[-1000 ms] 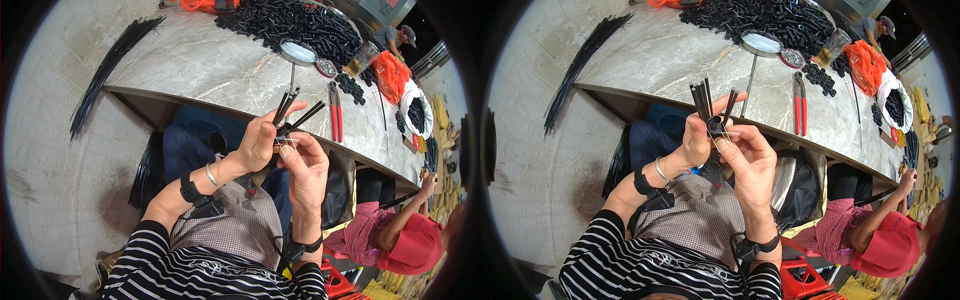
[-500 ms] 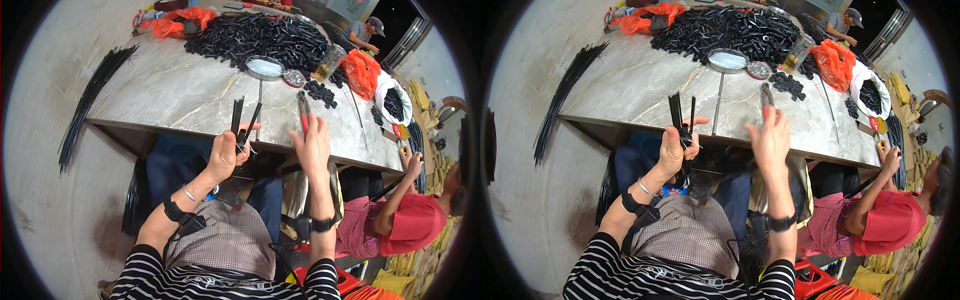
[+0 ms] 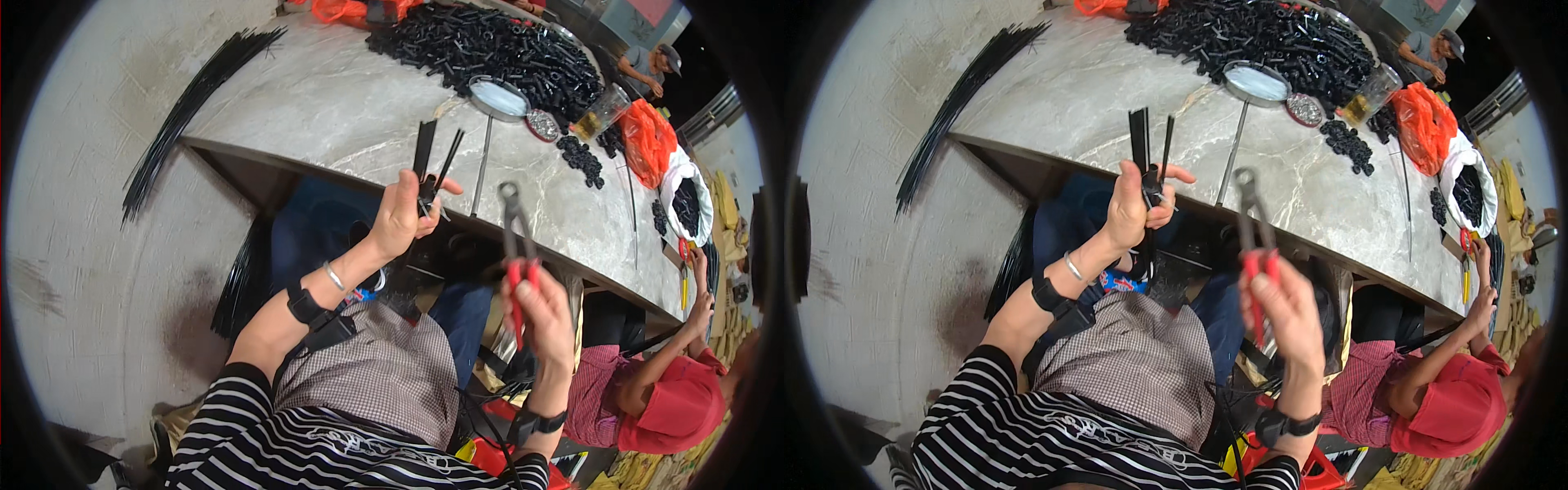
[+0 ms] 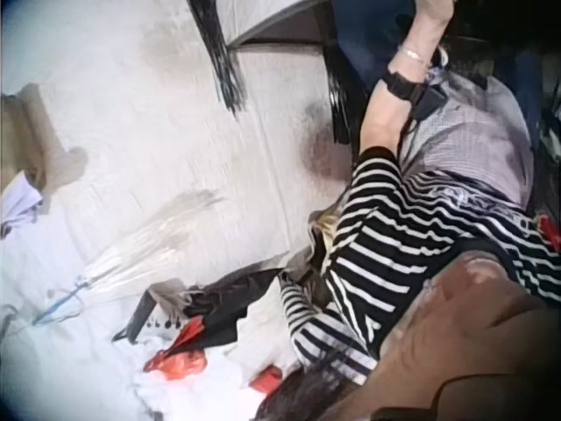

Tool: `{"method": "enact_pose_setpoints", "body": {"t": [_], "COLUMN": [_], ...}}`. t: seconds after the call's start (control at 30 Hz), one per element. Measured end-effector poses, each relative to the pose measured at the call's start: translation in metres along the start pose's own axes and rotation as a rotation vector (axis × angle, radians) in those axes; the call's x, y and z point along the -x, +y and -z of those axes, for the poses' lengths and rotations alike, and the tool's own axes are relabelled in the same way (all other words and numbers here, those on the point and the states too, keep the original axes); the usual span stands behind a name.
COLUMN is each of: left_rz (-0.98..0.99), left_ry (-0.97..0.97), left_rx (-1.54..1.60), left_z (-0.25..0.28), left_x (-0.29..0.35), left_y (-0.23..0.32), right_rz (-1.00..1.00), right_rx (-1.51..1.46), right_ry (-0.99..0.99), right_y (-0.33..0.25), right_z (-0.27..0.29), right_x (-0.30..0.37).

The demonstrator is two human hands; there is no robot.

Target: Assembling umbrella frames by attaching ribs to the central runner.

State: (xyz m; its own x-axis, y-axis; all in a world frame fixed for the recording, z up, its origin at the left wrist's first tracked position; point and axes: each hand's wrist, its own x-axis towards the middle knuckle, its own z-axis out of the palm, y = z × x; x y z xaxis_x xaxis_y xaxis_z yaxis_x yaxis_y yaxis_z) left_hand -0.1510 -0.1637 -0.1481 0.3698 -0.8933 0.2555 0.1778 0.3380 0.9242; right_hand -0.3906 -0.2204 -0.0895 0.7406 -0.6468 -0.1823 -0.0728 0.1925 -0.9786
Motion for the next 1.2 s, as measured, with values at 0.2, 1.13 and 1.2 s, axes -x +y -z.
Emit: {"method": "enact_pose_setpoints", "body": {"t": [0.2, 1.13, 1.2], "left_rz": [0.024, 0.047, 0.044], "left_ry": [-0.046, -0.130, -0.150], "left_rx": [-0.034, -0.046, -0.040], "left_z": [-0.010, -0.019, -0.021], "left_x": [0.008, 0.017, 0.017], "left_y": [0.003, 0.001, -0.001], "right_rz": [-0.239, -0.207, -0.227], "right_rx": [-0.158, -0.220, -0.506], "right_ry": [-0.283, -0.206, -0.431], "right_y": [0.010, 0.056, 0.063], "right_z": [-0.022, -0.020, -0.018], "right_x": [0.026, 0.034, 0.037]}}
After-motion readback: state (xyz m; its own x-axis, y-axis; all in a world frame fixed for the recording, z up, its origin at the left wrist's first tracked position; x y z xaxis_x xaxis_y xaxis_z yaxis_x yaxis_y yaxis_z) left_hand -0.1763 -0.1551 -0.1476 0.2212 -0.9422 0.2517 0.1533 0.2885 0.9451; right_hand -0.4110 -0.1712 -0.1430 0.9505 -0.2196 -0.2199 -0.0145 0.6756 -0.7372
